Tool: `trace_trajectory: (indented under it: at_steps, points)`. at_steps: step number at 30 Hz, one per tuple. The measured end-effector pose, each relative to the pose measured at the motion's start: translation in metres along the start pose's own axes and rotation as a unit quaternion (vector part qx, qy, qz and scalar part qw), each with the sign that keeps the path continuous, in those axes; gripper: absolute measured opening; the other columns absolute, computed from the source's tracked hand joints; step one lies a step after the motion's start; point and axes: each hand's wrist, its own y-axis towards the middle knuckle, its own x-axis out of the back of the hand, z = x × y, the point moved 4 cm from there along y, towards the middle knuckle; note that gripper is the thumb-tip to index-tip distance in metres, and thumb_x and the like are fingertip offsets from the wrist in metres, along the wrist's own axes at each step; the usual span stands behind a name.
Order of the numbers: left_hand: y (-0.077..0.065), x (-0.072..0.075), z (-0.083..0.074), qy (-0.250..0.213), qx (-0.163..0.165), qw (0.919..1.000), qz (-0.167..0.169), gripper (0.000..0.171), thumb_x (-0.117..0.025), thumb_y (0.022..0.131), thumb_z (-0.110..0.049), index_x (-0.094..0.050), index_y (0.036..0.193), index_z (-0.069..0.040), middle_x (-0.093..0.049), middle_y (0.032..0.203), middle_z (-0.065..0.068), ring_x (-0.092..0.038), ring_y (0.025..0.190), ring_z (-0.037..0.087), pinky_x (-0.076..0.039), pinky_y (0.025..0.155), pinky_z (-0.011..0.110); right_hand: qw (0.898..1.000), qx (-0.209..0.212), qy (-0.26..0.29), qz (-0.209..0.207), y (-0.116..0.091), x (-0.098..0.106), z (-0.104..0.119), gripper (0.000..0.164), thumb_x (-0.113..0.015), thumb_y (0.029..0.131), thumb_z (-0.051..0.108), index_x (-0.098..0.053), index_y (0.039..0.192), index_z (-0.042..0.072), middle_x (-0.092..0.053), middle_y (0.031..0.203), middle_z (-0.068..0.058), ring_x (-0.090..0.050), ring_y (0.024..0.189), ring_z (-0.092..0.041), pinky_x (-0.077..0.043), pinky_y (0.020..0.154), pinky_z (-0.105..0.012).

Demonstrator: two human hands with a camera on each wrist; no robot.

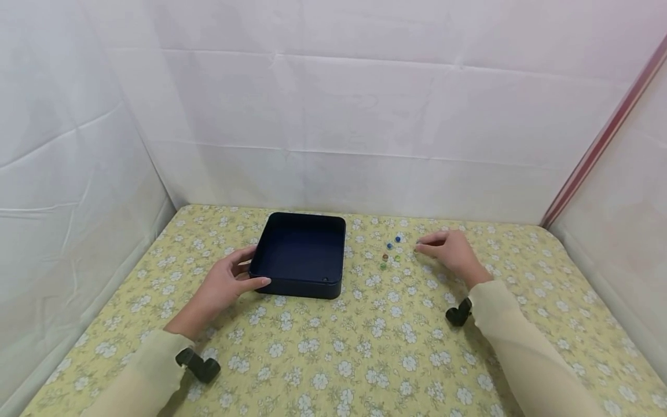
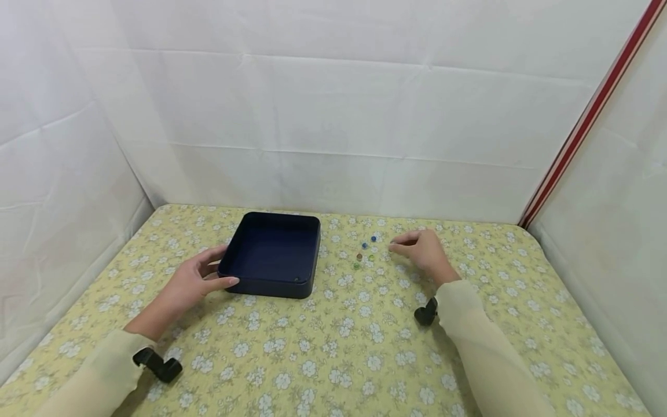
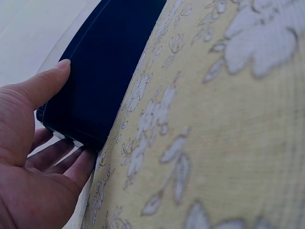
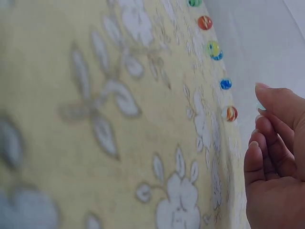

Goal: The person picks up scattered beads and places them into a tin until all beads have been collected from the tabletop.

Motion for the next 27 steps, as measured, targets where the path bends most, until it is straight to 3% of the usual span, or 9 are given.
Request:
trace_trajectory:
  at_steps: [7,16,27]
  points:
    - [0.0,0.0,0.0,-0.001,0.002,1.0,0.0,0.09,-0.081,0.09,-0.037,-0.031,0.163,-0.018,-0.032,0.167,0.013,-0.044,0.146,0.039,-0.057,0.102,0.042,0.999,0.03,0.033,0.002,-0.006,-0.008,0.013,0.037,-0.079,0.091,0.041,-0.079,0.118,0.016,-0.072,0.126,-0.009,-0.068,0.107,-0.025,-0.058,0.081,-0.032]
    - [-0.001,0.0,0.0,0.004,0.0,1.0,-0.003,0.09,-0.081,0.09,-0.037,-0.032,0.163,-0.018,-0.033,0.166,0.014,-0.046,0.145,0.039,-0.057,0.101,0.04,0.996,0.056,0.068,0.02,-0.012,-0.024,0.03,0.044,-0.081,0.089,0.042,-0.077,0.122,0.014,-0.07,0.13,-0.008,-0.069,0.107,-0.02,-0.06,0.092,-0.039]
    - [0.0,0.0,-0.001,0.003,-0.001,1.0,-0.002,0.091,-0.081,0.09,-0.037,-0.031,0.163,-0.016,-0.033,0.166,0.014,-0.046,0.145,0.039,-0.057,0.102,0.042,0.991,0.078,0.104,0.027,-0.017,-0.036,0.045,0.043,-0.082,0.089,0.039,-0.077,0.12,0.01,-0.069,0.13,-0.009,-0.068,0.106,-0.022,-0.059,0.092,-0.044]
